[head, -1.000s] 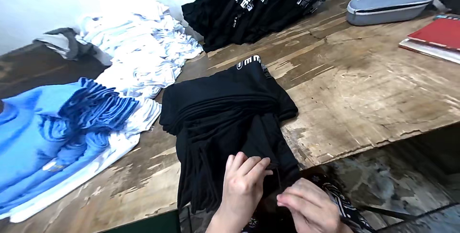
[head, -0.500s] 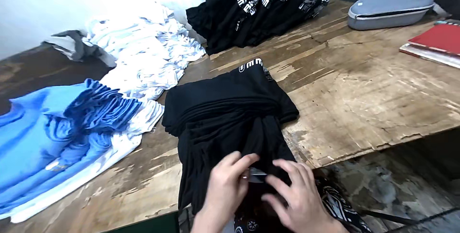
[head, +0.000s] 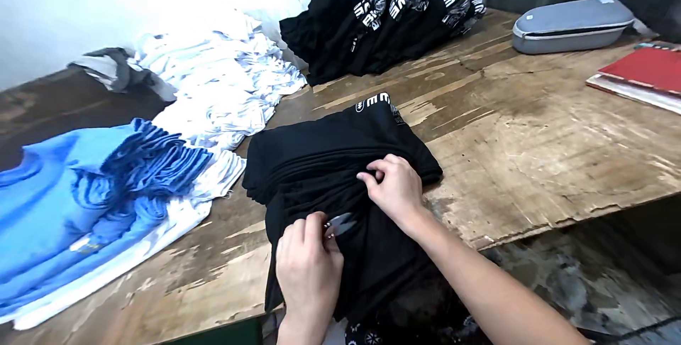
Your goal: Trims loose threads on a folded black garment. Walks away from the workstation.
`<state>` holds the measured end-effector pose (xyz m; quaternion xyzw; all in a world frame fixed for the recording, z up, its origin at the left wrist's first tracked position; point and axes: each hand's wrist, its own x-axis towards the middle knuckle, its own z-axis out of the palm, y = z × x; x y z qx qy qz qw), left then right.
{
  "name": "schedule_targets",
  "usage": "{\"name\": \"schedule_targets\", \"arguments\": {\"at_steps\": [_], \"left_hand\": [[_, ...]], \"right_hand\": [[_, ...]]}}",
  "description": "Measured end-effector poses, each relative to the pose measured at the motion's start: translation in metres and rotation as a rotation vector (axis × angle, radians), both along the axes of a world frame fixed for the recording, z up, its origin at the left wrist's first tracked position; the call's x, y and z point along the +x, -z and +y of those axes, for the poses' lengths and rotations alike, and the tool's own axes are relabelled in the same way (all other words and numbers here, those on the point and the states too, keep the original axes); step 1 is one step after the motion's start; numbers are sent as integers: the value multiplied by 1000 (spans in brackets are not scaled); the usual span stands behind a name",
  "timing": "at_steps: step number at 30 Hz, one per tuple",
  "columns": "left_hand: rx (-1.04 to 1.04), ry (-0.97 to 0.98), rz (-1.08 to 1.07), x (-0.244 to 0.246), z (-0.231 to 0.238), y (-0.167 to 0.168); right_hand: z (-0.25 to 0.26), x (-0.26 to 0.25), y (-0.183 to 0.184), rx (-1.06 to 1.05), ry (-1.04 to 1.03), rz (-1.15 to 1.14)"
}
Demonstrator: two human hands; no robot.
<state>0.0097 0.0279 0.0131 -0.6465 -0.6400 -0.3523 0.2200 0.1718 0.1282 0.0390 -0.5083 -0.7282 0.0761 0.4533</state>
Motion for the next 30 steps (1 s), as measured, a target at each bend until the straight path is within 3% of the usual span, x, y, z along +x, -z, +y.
{"name": "schedule_targets", "arguments": {"at_steps": [4,8,10,12,15,17,19,23,28,30], "left_hand": [[-88,175,-87,-18,9,18],[-195,192,-168,-21,4,7],[-201,161,-150,-16,3,1],[-133,131,-104,-12,3,-3],[-60,139,-36,-1,5,-11],[-95,171,-17,14,6,-18],[-119,177,19,34,15,-24],[-86,268,34,60,45,-21],[-42,335,11,60,61,-19],[-57,357,31,71,68,-21]], "right_hand": [[2,4,-2,-70,-87,132],[-5,32,-1,-237,-312,301],[-16,61,-2,-365,-548,231],[-30,93,-2,-507,-672,-52],[-48,120,-12,-688,-461,-355],[-49,116,-12,-608,-157,-239],[-31,99,6,-343,19,-48],[-7,73,32,-257,-22,206],[-12,97,30,-310,85,469],[-16,101,30,-294,19,532]]}}
